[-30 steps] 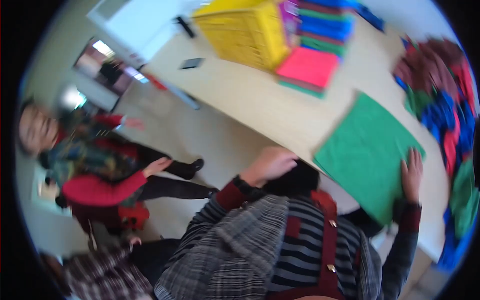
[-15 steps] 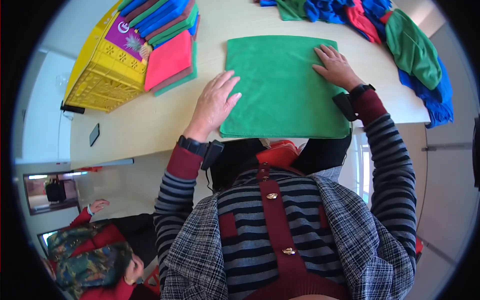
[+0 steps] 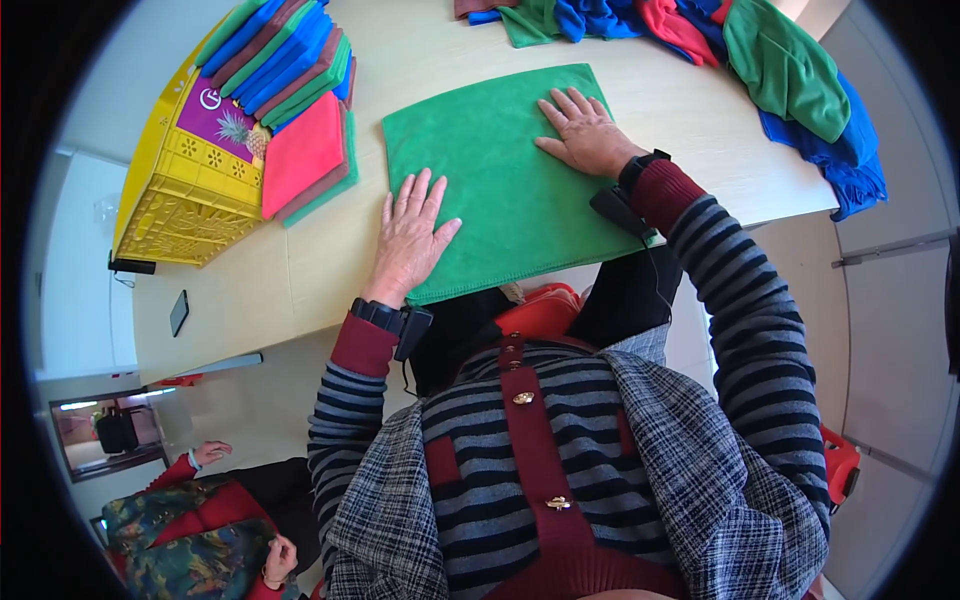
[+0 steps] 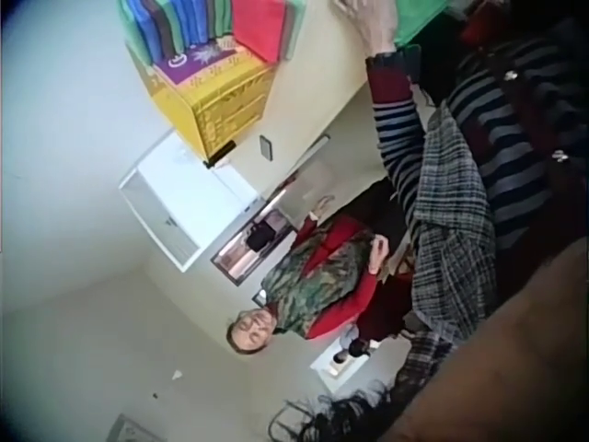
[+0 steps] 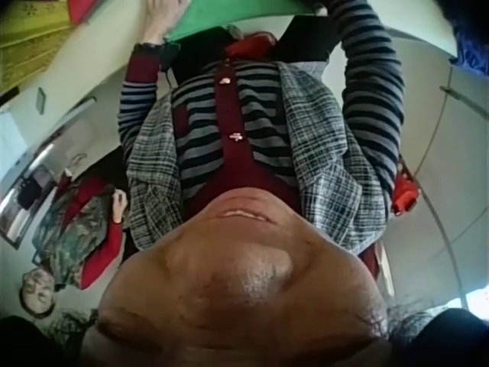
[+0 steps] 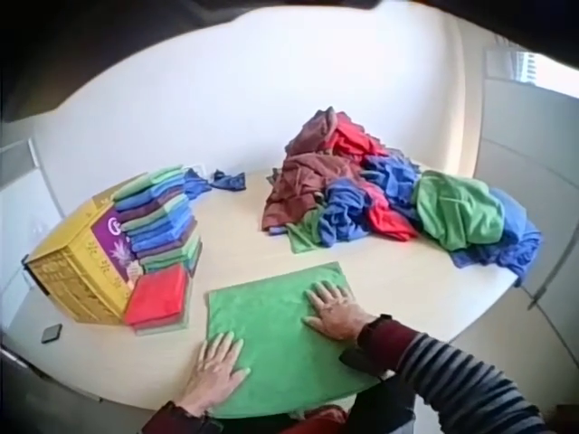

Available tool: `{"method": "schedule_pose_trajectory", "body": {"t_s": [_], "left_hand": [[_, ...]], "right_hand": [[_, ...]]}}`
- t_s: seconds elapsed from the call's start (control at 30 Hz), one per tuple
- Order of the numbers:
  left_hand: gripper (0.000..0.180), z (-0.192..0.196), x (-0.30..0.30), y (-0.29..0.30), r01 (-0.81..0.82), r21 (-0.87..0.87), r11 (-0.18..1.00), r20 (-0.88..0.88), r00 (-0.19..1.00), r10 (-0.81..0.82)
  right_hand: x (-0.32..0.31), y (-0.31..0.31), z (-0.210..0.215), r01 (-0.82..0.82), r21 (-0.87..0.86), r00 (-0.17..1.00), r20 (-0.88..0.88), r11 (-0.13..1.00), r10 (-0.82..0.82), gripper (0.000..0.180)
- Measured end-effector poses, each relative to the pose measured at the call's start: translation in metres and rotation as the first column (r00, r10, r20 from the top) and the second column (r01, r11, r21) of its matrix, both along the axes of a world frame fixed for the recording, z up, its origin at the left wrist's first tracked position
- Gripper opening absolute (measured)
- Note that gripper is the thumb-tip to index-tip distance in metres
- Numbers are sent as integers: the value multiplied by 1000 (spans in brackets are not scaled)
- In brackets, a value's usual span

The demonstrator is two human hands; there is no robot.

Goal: The person folds a red cloth by hand on a table, places it on a stack, and then spreads and folds a green cloth. They place the green cloth on the stack and pick up another red cloth to begin folding it.

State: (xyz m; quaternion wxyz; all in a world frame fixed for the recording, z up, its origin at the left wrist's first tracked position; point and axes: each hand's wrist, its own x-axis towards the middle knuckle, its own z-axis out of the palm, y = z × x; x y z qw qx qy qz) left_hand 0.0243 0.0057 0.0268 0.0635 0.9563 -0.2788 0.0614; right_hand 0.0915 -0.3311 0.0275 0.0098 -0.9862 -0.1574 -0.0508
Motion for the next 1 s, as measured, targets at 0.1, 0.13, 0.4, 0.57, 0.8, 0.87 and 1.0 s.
{"method": "schedule_pose_trajectory", "body": {"t_s": [0.1,0.13,0.4,0.57,0.8,0.87,1.0], "left_hand": [[65,8,-3,4,-44,20,999,-25,999,44],[65,11,-2,7,-47,47,998,-44,998,49],[60,14,94,0,-45,-48,998,102,994,49],[61,-14,152,-43,-149,-49,988,93,984,153],[62,-20,151,-32,-213,-23,977,79,974,214],[63,-24,155,-29,-222,-31,974,88,971,224],[64,-30,158,-15,-267,-59,962,96,958,271]], "right_hand": [[10,1,11,-26,-12,997,-70,1000,25,75],[12,3,14,-35,-19,994,-107,999,33,75],[42,91,20,-60,153,998,9,986,59,71],[63,103,5,-42,180,999,42,983,35,68],[85,59,-7,89,147,993,60,985,-99,66],[85,42,-9,145,149,982,102,978,-161,66],[77,16,-9,210,116,966,127,971,-224,65]]}}
